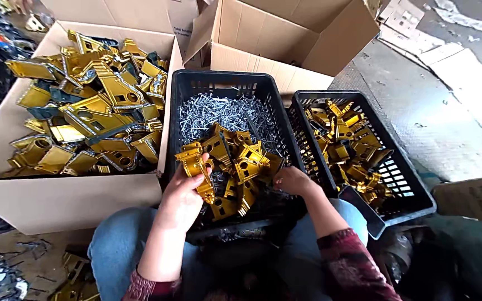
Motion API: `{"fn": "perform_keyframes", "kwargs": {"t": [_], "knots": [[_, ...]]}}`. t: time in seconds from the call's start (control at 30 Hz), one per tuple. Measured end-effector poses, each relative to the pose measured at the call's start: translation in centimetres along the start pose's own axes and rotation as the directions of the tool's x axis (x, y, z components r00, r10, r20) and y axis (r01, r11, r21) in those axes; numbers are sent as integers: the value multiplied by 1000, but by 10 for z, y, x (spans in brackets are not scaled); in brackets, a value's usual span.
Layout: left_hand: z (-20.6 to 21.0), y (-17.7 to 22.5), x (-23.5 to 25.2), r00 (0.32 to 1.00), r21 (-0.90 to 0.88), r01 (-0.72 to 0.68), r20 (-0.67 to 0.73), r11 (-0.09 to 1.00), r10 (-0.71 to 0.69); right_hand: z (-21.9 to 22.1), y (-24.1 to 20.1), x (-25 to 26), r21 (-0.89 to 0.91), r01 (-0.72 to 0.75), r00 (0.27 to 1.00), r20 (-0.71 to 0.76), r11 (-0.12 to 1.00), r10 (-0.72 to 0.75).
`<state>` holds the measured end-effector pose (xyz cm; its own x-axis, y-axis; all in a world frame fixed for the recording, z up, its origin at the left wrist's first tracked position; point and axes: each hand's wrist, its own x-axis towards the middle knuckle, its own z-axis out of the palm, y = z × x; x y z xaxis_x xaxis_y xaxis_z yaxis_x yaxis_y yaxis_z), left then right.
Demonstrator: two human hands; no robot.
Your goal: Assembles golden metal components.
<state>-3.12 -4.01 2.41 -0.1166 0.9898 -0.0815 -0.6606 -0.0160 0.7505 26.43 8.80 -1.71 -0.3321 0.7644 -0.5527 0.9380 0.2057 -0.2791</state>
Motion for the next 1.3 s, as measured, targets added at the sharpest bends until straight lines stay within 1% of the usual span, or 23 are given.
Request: {"fn": "perform_keyframes", "kwargs": {"t": [0.07,0.13,0.27,0.33,0.4,0.5,0.6,0.67,0.73,0.8,0.87,0.93,1.0,1.07,1.1,1.13,1.17,1.2,1.23,1.27,1.3], "knots": [[0,-2,-3,997,-37,56,-58,998,-58,-10,3,-9,81,115,986,-134,990,-103],[5,-5,-3,987,-97,125,-86,987,-134,-16,4,-13,129,212,951,-255,969,-174],[16,-8,9,976,-146,197,-65,970,-208,-24,3,-11,236,372,853,-469,898,-230],[25,1,16,973,-140,209,-71,968,-221,-29,-1,-6,283,458,811,-522,842,-265],[34,14,28,975,-101,194,-85,976,-203,-38,-9,-2,325,518,786,-546,791,-290],[43,28,45,975,11,198,-106,980,-195,-56,-28,-2,349,597,742,-583,723,-331],[39,25,60,975,141,218,-78,966,-209,-64,-46,3,370,653,709,-605,660,-363],[30,14,63,969,210,246,-75,946,-235,-58,-50,14,447,656,724,-601,608,-339],[27,1,64,948,230,309,-153,923,-280,-49,-55,23,586,607,775,-585,537,-237],[32,-11,61,918,220,380,-206,898,-338,-43,-61,24,715,544,830,-534,439,-159],[38,-21,61,896,242,435,-211,867,-391,-40,-70,20,795,521,852,-508,311,-129],[43,-30,63,895,252,439,-201,862,-397,-43,-76,13,838,522,853,-511,159,-109],[46,-35,61,909,200,408,-179,891,-376,-45,-79,7,857,516,853,-511,18,-108],[42,-37,57,941,149,335,-97,930,-324,-43,-79,6,862,503,854,-508,-69,-118],[39,-37,56,957,144,290,-53,946,-286,-41,-79,7,858,508,849,-514,-78,-119],[37,-36,56,969,138,246,-31,959,-244,-40,-79,8,851,523,844,-526,-51,-108],[36,-35,56,976,134,216,-29,967,-214,-39,-79,10,837,546,834,-543,9,-92],[35,-32,57,979,128,205,-44,970,-201,-38,-77,13,815,569,822,-564,109,-78],[35,-30,59,975,140,218,-81,966,-208,-38,-74,17,781,576,814,-575,241,-83],[35,-28,60,964,161,250,-137,955,-229,-36,-70,22,733,556,818,-565,392,-104],[36,-28,62,946,179,290,-201,940,-254,-33,-65,27,672,505,834,-542,542,-104]]}}
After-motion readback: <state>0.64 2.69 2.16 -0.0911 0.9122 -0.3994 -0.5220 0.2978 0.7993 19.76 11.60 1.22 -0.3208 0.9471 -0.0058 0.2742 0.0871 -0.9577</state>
